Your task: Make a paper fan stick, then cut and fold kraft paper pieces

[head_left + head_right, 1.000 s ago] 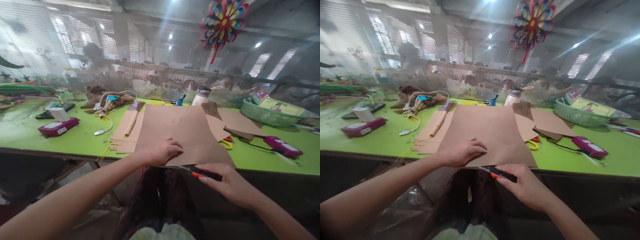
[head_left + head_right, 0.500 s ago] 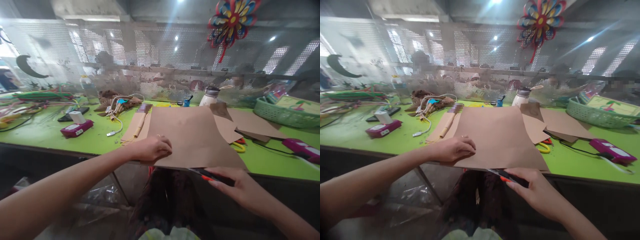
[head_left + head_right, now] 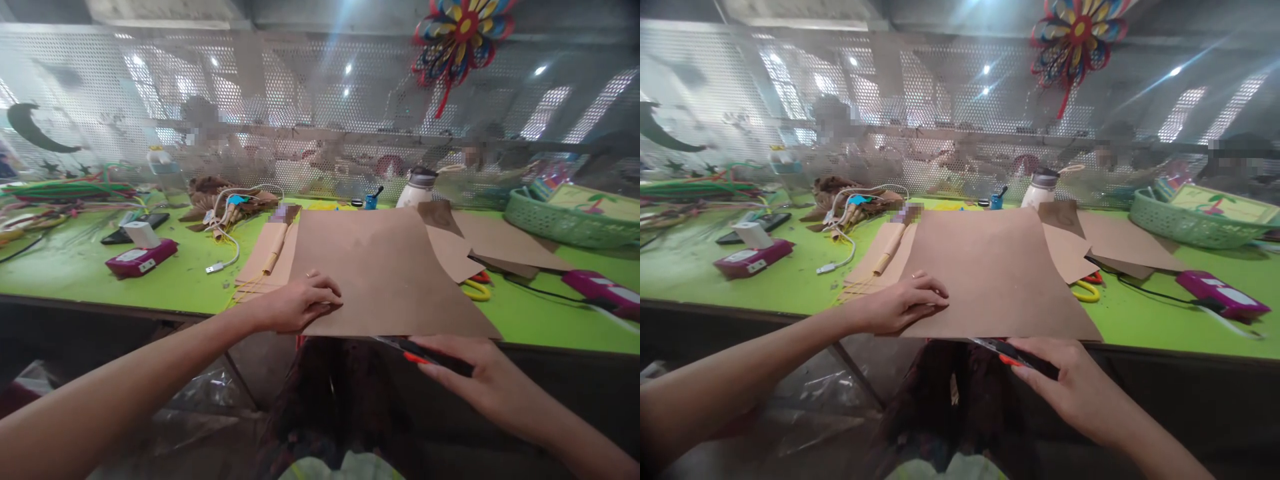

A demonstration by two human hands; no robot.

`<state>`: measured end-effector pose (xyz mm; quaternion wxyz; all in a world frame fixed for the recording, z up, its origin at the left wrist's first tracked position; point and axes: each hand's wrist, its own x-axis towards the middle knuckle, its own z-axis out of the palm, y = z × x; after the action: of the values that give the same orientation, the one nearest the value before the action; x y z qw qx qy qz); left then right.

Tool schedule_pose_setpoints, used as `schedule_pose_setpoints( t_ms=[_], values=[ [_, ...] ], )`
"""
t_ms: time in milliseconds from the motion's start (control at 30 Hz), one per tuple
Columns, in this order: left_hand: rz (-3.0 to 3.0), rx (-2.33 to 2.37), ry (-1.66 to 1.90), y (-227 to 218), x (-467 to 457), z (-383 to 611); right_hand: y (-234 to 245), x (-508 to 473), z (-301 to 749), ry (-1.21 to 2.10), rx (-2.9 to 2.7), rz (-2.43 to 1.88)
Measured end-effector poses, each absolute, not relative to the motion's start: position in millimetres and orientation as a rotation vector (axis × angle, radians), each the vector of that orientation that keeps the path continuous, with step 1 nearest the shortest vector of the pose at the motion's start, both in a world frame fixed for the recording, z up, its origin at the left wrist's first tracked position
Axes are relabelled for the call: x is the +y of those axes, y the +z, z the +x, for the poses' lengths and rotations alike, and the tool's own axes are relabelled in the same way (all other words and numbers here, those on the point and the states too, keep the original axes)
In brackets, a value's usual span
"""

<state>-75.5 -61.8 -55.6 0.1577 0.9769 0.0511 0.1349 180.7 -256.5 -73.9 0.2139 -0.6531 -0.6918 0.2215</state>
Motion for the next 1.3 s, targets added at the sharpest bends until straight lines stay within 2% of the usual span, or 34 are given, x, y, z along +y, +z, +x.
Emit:
schedule_pose_setpoints(
  t_ms=[467, 767, 1300],
  values=[
    [2.805, 0.137, 0.404, -57.5, -61.2, -75.0, -69.6, -247.0, 164.1, 0.657, -1.921, -1.712],
    [2.794, 0.132, 0.412, -58.3, -61.4, -75.7, -75.6, -254.2, 172.7, 0.521, -1.992, -1.753],
    [2.783, 0.137, 0.413, -58.8, -62.5, -76.0, -72.0, -241.7, 149.3, 0.628, -1.993, -1.587]
  ],
)
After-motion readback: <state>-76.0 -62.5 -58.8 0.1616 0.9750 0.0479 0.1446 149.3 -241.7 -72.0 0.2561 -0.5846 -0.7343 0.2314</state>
